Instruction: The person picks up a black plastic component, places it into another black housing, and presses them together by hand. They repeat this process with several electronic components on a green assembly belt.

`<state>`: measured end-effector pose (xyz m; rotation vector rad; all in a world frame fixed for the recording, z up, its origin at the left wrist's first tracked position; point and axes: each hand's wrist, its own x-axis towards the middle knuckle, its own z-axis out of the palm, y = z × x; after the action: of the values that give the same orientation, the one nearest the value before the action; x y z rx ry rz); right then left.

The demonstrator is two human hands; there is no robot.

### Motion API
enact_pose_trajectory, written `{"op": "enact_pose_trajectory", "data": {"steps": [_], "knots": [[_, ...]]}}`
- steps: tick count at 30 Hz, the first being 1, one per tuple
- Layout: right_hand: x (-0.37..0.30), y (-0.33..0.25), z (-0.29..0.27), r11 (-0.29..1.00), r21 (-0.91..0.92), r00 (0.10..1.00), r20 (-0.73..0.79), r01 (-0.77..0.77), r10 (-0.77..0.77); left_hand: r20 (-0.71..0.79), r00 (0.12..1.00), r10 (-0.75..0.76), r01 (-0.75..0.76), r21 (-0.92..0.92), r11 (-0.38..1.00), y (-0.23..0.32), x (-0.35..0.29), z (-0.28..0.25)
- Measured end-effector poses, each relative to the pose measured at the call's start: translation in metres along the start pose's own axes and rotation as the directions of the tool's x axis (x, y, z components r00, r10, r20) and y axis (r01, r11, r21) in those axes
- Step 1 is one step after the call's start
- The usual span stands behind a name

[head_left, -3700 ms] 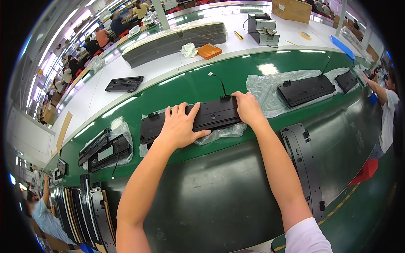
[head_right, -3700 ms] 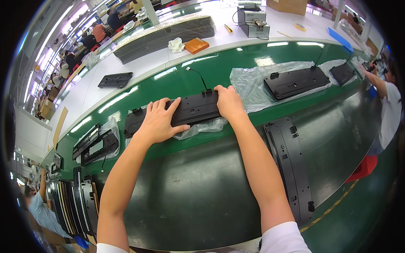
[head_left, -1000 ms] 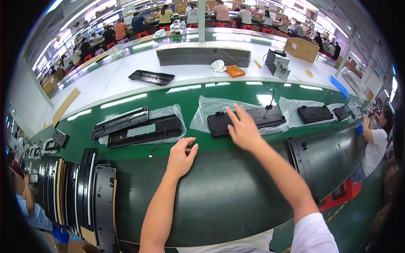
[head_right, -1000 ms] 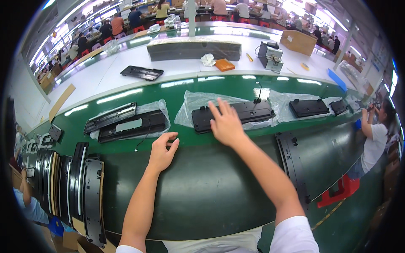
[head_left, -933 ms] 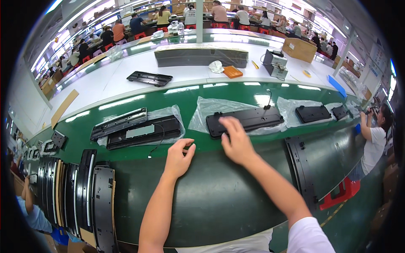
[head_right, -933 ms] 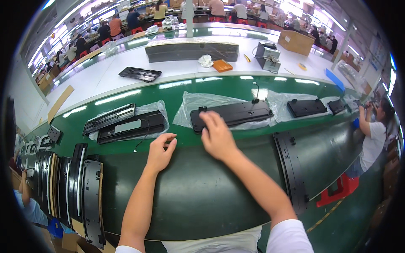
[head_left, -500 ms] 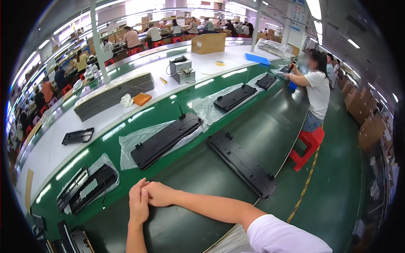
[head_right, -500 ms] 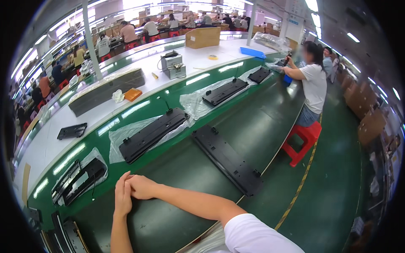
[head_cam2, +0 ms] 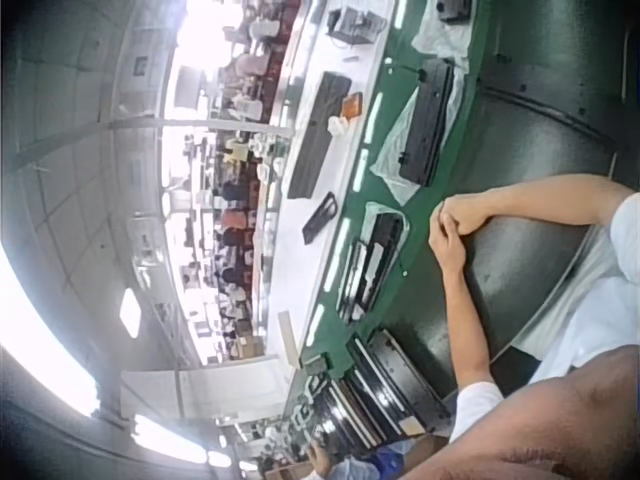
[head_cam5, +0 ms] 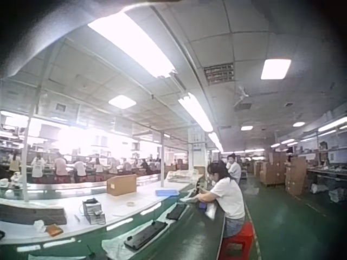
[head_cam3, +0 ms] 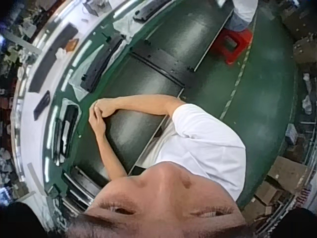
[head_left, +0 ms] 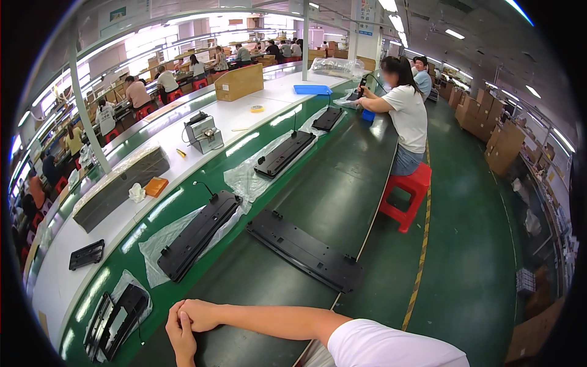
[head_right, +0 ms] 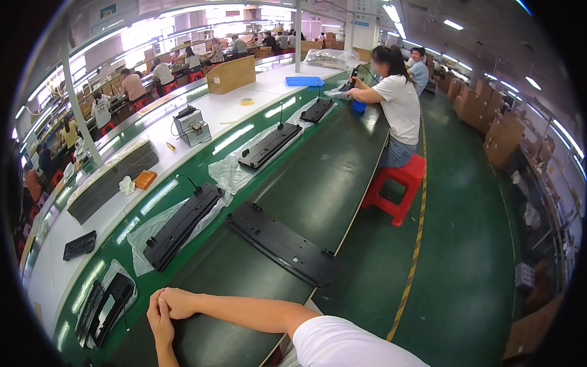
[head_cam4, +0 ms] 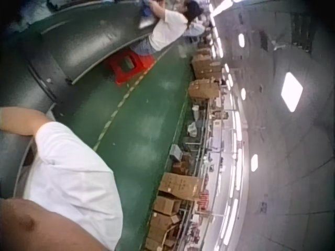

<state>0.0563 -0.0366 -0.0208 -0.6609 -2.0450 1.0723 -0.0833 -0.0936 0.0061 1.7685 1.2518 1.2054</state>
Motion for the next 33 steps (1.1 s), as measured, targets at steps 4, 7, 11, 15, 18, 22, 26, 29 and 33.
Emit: {"op": "enact_pose_trajectory", "data": {"steps": [4, 7, 11, 15, 18, 22, 26, 29, 33], "knots": [[0.002, -0.003, 0.003, 0.998, 0.062, 1.0, -0.004, -0.004, 0.004, 0.009, 1.0, -0.009, 0.009, -0.006, 1.0, -0.002, -0.002, -0.004], [0.003, -0.009, 0.004, 0.996, 0.082, 1.0, 0.003, -0.02, 0.02, 0.011, 1.0, -0.003, 0.002, 0.015, 1.0, -0.005, -0.003, -0.009], [0.006, -0.018, 0.009, 0.998, 0.067, 1.0, 0.007, -0.013, 0.013, 0.011, 1.0, -0.002, 0.001, 0.022, 1.0, -0.007, -0.008, -0.017], [0.007, -0.011, 0.017, 0.999, 0.02, 0.999, -0.047, -0.026, 0.027, 0.004, 1.0, 0.015, -0.015, 0.042, 0.999, -0.005, -0.008, -0.015], [0.003, -0.009, 0.02, 0.999, -0.029, 0.997, -0.077, -0.032, 0.03, -0.006, 1.0, 0.031, -0.03, 0.049, 0.998, -0.004, -0.009, -0.012], [-0.002, -0.019, 0.019, 0.995, -0.045, 0.992, -0.083, -0.094, 0.09, 0.01, 1.0, 0.012, -0.013, 0.061, 0.998, -0.002, -0.011, -0.014], [0.012, -0.003, 0.029, 0.981, -0.195, 0.999, -0.043, -0.021, 0.013, -0.021, 1.0, 0.021, -0.018, 0.123, 0.992, -0.008, -0.01, -0.024], [0.011, 0.014, 0.031, 0.968, -0.247, 0.999, -0.008, 0.041, -0.044, 0.012, 1.0, -0.01, 0.008, 0.171, 0.985, -0.002, -0.008, -0.028], [-0.011, 0.03, -0.014, 0.973, -0.229, 1.0, -0.001, 0.023, -0.024, 0.043, 0.998, 0.04, -0.044, 0.106, 0.993, -0.006, 0.007, 0.007]]}}
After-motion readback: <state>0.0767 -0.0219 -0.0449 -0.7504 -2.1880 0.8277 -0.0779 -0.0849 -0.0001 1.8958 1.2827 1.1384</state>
